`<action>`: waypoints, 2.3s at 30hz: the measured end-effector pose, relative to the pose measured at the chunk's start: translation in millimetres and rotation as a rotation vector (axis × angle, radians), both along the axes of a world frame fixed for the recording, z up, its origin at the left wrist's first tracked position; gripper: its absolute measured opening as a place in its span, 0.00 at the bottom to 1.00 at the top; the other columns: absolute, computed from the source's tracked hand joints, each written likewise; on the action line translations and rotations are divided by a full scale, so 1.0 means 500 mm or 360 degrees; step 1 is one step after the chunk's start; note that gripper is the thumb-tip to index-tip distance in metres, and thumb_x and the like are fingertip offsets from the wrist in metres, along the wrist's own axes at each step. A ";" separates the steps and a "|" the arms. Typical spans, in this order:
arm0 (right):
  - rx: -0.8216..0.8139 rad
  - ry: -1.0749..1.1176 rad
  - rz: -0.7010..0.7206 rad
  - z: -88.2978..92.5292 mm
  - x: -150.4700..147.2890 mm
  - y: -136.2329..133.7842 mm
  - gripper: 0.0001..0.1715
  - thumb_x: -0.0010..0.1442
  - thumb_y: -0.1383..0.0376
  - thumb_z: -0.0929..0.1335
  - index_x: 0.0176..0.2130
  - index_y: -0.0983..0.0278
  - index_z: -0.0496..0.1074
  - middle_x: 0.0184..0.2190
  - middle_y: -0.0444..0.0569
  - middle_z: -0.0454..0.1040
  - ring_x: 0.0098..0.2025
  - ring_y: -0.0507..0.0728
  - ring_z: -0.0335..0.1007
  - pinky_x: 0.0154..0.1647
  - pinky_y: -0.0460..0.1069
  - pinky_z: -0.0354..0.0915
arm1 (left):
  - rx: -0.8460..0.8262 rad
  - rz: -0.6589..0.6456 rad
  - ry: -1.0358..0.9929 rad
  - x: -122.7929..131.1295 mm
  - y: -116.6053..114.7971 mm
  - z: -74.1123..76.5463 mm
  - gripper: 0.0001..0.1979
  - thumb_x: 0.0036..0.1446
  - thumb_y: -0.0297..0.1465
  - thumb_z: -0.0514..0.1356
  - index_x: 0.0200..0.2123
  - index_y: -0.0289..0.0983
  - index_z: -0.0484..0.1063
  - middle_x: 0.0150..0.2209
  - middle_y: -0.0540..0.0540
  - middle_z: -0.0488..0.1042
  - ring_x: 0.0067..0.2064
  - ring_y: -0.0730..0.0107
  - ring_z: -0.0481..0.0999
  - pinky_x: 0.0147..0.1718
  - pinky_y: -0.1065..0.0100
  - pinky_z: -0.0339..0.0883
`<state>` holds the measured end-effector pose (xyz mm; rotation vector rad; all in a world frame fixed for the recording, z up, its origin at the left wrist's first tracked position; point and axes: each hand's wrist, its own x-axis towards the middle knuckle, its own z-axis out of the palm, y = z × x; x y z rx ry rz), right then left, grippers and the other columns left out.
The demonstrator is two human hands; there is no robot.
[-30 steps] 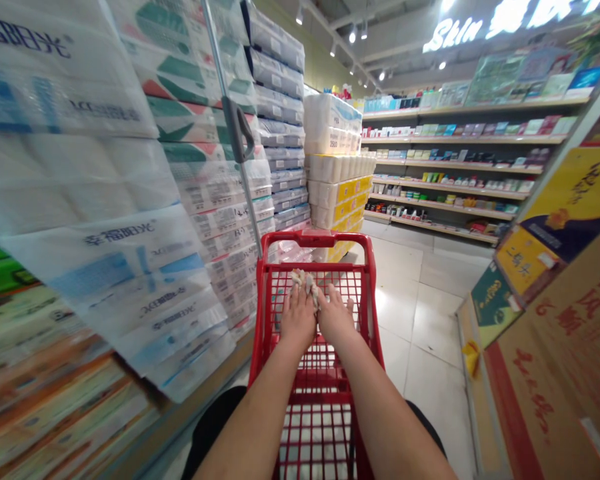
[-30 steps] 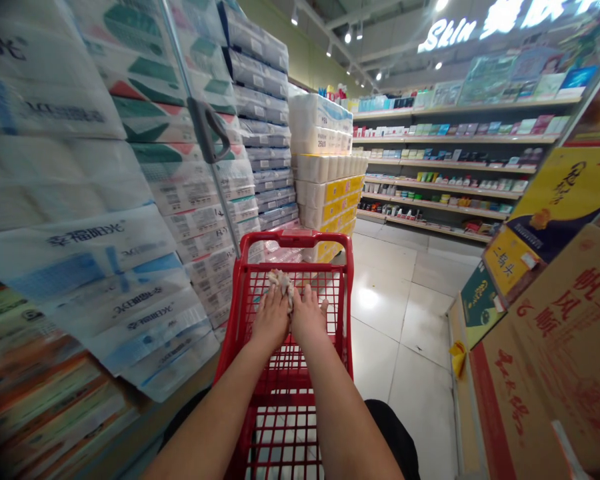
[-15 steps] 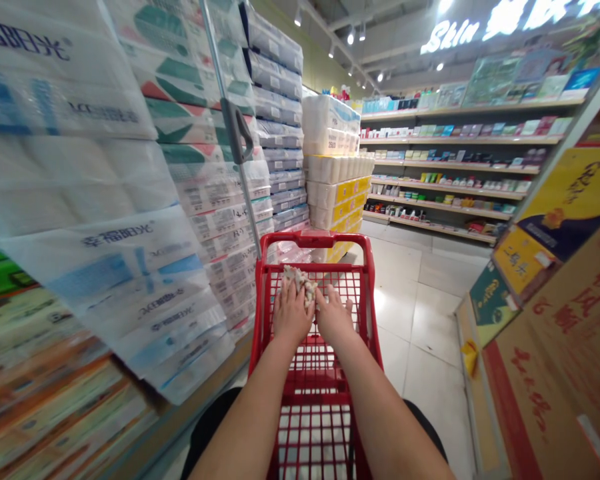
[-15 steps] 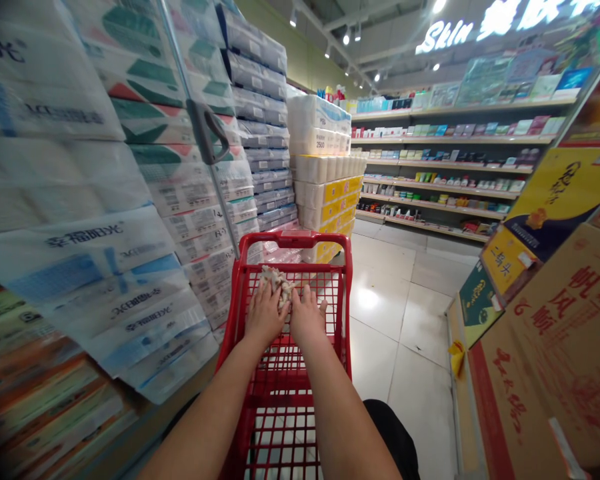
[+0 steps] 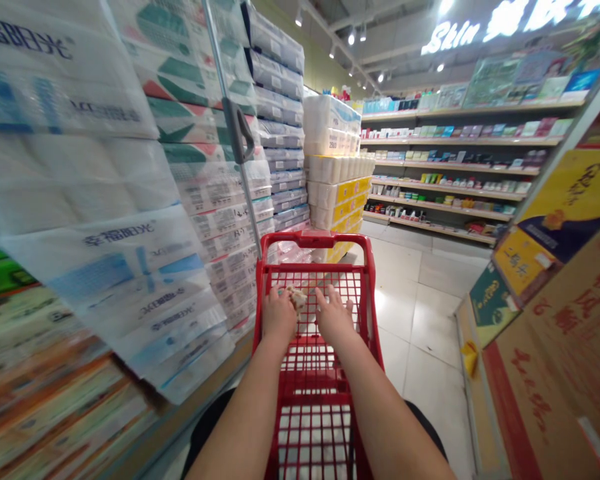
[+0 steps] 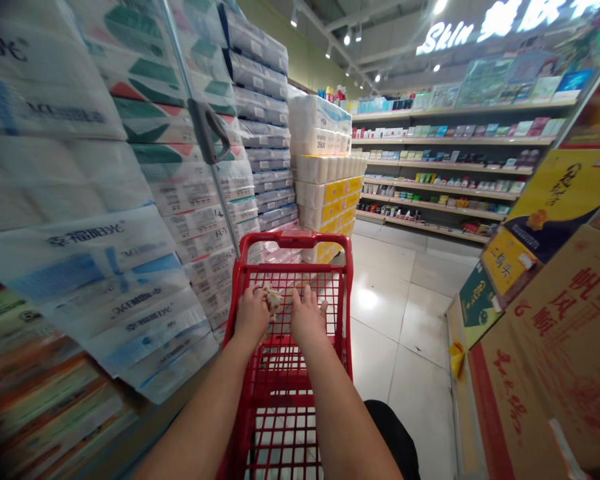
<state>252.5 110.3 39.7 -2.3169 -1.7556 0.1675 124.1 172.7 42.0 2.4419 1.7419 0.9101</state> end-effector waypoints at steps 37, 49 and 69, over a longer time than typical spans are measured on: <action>0.0153 0.0089 0.0024 0.004 0.008 -0.003 0.30 0.63 0.65 0.59 0.64 0.56 0.57 0.70 0.56 0.44 0.68 0.64 0.47 0.61 0.65 0.45 | -0.0071 -0.0266 0.0586 0.021 -0.036 -0.006 0.36 0.57 0.20 0.50 0.66 0.50 0.52 0.71 0.51 0.45 0.66 0.56 0.54 0.58 0.53 0.61; 0.0064 0.0085 0.0026 0.013 0.006 -0.005 0.32 0.63 0.66 0.59 0.65 0.56 0.55 0.71 0.56 0.40 0.68 0.64 0.44 0.62 0.65 0.43 | -0.0138 -0.0367 0.0635 0.028 -0.034 -0.015 0.37 0.54 0.17 0.49 0.66 0.46 0.54 0.71 0.50 0.44 0.70 0.58 0.44 0.62 0.53 0.54; 0.0029 0.0073 0.0035 0.008 0.008 0.000 0.33 0.62 0.66 0.60 0.65 0.57 0.53 0.71 0.55 0.38 0.69 0.63 0.43 0.62 0.65 0.43 | -0.0158 -0.0129 0.0595 0.039 -0.034 -0.030 0.34 0.58 0.19 0.46 0.68 0.40 0.50 0.70 0.44 0.45 0.70 0.49 0.44 0.63 0.50 0.52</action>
